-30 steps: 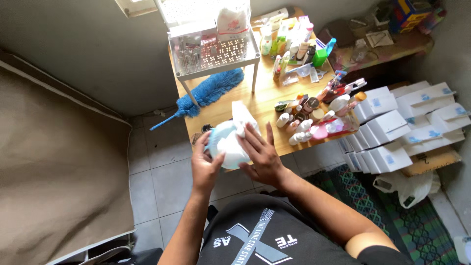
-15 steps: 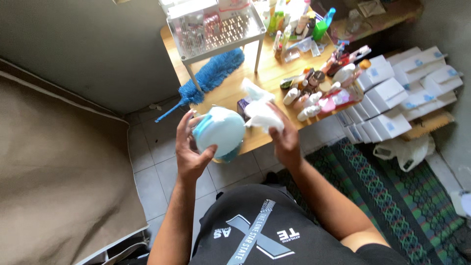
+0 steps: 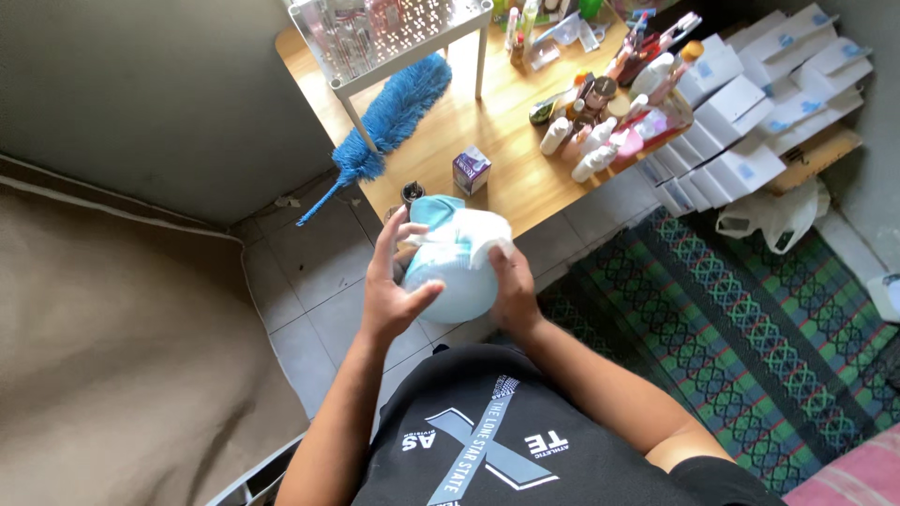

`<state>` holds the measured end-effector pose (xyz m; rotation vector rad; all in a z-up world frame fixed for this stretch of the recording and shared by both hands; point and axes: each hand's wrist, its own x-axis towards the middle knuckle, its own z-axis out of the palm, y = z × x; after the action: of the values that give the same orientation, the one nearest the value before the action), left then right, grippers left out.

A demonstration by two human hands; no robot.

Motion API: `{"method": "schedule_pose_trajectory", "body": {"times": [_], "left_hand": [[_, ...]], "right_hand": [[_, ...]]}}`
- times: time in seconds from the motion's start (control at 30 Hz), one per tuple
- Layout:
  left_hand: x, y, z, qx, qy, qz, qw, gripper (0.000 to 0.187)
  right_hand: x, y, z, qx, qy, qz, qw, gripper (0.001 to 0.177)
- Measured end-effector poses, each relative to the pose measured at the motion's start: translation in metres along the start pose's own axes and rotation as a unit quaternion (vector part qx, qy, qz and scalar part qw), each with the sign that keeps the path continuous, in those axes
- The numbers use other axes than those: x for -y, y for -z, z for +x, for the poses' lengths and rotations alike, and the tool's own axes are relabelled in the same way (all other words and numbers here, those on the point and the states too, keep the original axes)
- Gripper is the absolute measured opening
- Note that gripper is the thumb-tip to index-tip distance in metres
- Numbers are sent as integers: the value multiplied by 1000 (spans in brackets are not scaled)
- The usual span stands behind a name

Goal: The person wipes the surfaces of several items on a cluttered table using a white tissue. They handle a plastic bag, a light blue plastic container, and a small purple box, wiping each one individually before placing them back on the table.

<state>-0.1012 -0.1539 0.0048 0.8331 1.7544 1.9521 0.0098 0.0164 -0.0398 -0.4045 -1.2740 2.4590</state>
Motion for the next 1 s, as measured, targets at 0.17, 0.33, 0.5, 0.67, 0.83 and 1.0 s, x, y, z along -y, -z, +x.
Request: {"method": "schedule_pose_trajectory", "body": {"times": [0.17, 0.33, 0.5, 0.67, 0.83, 1.0], "left_hand": [[28, -19, -15, -69, 32, 73, 994, 99], [37, -24, -17, -55, 47, 20, 997, 106], [32, -30, -6, -132, 13, -34, 991, 99], [33, -50, 10, -165, 29, -249, 954, 94], [36, -75, 24, -101, 61, -257, 959, 79], [33, -100, 40, -64, 6, -330, 942, 85]], "right_hand": [[-8, -4, 4, -97, 73, 51, 991, 34], [-15, 8, 10, -116, 3, -38, 993, 29], [-22, 28, 10, -47, 26, -109, 993, 33], [24, 35, 3, 104, 231, -294, 922, 46], [97, 27, 35, 156, 381, -455, 790, 39], [130, 31, 57, 221, 366, -474, 770, 37]]}}
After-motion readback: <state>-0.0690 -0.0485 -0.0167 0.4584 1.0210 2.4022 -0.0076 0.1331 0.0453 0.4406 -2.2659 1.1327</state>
